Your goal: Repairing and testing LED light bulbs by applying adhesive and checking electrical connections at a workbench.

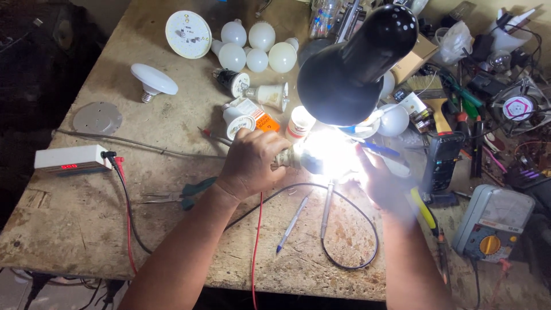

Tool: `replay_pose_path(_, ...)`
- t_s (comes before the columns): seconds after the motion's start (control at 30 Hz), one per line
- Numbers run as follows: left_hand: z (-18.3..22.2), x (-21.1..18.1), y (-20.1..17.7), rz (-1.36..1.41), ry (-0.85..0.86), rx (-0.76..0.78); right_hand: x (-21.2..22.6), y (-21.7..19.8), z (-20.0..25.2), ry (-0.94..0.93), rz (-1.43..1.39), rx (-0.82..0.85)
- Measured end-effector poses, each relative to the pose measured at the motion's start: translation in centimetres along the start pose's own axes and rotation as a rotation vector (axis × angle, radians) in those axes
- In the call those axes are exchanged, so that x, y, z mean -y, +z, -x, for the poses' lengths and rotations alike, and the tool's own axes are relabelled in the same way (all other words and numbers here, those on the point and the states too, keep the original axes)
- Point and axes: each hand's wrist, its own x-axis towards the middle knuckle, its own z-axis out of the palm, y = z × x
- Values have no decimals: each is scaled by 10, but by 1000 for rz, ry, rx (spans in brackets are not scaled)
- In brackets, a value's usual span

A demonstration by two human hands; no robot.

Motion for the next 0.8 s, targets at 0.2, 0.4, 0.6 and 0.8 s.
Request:
replay_pose_path(0.2, 2, -1, 0, -19, -13, 8, -23, 19, -5, -45, 119, -33)
replay_pose_path(0.4, 1, -1, 1, -44, -19, 13, 9, 13, -2, 154, 2, -10)
replay_pose_path(0.6, 1, 1, 6, -69, 41, -64, 18, 12, -1, 391, -139, 16)
replay_pose_path(0.8, 0, 0, 8, -93, 72, -140, -15, 11, 4, -109, 264, 21)
